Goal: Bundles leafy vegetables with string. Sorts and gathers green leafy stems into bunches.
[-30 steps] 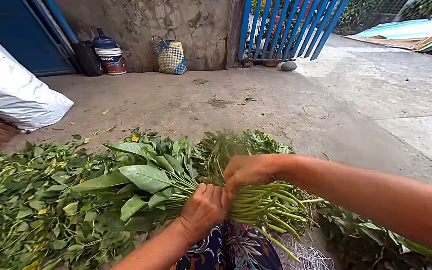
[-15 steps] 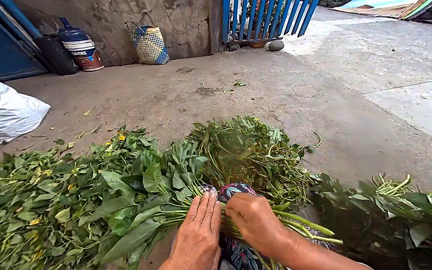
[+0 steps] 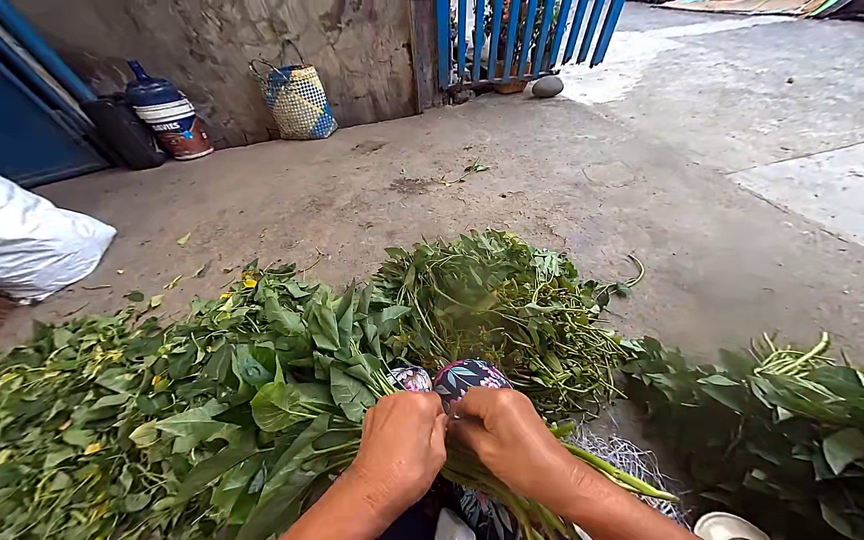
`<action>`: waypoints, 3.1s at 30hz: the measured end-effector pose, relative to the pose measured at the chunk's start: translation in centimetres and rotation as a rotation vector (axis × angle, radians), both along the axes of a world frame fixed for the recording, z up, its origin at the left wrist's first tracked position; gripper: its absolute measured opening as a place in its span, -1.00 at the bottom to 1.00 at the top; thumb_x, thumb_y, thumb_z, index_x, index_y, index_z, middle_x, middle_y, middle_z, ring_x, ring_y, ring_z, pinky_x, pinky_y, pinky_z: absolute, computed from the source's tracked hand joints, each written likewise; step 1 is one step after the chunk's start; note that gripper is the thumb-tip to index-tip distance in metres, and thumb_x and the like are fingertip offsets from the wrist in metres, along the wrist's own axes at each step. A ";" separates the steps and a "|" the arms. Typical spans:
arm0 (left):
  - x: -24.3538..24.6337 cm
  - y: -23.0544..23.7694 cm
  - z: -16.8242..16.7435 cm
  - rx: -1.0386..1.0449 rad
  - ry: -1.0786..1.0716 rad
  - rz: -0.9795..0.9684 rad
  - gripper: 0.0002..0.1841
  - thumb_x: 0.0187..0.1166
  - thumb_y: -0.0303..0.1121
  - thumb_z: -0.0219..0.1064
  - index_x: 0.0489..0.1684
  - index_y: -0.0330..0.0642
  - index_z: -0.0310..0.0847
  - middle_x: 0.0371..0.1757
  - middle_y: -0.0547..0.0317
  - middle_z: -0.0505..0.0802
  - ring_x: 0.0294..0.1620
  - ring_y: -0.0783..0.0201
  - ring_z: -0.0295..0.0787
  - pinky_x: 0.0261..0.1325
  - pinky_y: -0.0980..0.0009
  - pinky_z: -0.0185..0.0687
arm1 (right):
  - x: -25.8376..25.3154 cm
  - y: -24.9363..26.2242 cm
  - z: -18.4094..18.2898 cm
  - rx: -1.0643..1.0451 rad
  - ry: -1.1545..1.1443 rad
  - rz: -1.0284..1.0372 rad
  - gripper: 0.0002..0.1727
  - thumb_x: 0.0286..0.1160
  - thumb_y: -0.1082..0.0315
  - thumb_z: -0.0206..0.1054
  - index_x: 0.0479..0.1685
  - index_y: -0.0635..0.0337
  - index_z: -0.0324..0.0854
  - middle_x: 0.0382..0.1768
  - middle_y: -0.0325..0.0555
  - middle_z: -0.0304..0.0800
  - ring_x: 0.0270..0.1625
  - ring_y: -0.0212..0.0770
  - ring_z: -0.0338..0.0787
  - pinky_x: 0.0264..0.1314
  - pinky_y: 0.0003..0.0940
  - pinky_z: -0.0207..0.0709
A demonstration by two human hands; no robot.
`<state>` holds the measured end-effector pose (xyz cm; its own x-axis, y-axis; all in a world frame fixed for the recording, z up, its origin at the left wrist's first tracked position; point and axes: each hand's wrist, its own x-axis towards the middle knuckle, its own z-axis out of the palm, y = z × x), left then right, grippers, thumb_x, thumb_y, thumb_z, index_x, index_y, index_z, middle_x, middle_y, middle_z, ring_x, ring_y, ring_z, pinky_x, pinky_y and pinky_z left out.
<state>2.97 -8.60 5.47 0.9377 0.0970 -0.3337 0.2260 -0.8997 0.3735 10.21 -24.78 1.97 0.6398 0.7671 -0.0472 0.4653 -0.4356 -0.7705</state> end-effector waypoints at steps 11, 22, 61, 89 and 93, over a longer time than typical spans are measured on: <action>-2.7 0.0 -3.6 -0.851 -0.194 0.439 -0.92 0.56 -0.43 0.41 -0.31 -0.20 0.80 -0.45 0.19 0.89 -0.53 0.34 0.83 -0.45 0.44 0.78 | 2.0 0.9 0.0 -0.037 0.230 0.067 -0.68 0.73 0.08 0.17 -0.09 0.03 0.78 -0.24 -0.23 0.82 -0.08 -0.29 0.78 0.10 -0.12 0.62; -3.0 -2.6 -7.5 0.500 -1.042 -0.023 -0.82 0.45 -0.47 0.26 -0.57 -0.20 0.69 -0.62 0.18 0.64 -0.59 0.20 0.66 -0.59 0.37 0.54 | 2.7 2.4 -0.3 -0.147 0.148 0.082 -0.65 0.77 0.05 0.14 -0.04 0.04 0.78 -0.21 -0.18 0.83 -0.03 -0.20 0.80 0.17 -0.02 0.59; -4.9 -1.0 -5.1 -1.220 -0.252 0.520 -0.89 0.66 -0.51 0.25 -0.27 -0.30 0.65 -0.61 0.10 0.77 -0.69 0.25 0.75 -0.59 0.35 0.78 | 2.4 0.2 1.2 0.121 0.646 0.302 -0.87 0.56 0.34 0.30 -0.27 0.17 0.71 -0.21 -0.26 0.80 -0.17 -0.46 0.70 -0.12 -0.47 0.54; -4.6 -0.8 -5.6 0.570 -0.889 -0.422 -0.78 0.54 -0.50 0.17 -0.41 -0.03 0.72 -0.06 0.19 0.84 -0.16 0.16 0.72 -0.41 0.32 0.41 | 3.5 3.3 -1.0 0.065 0.535 0.109 -0.73 0.79 0.26 0.07 -0.20 0.20 0.59 -0.34 -0.21 0.67 -0.30 -0.39 0.62 -0.15 -0.41 0.47; -3.2 0.7 -4.5 0.607 -0.874 -0.697 -0.75 0.61 -0.50 0.09 -0.35 -0.04 0.69 -0.23 0.16 0.79 -0.27 0.13 0.69 -0.49 0.32 0.39 | 3.3 3.0 -1.1 0.216 0.651 0.189 -0.76 0.77 0.25 0.15 -0.20 0.18 0.59 -0.34 -0.24 0.68 -0.24 -0.43 0.67 -0.08 -0.44 0.55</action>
<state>-0.18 -7.86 0.96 0.7358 -0.5834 0.3440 -0.4743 -0.8064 -0.3532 13.52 -21.79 0.84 0.3883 0.8976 -0.2086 -0.0661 -0.1986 -0.9778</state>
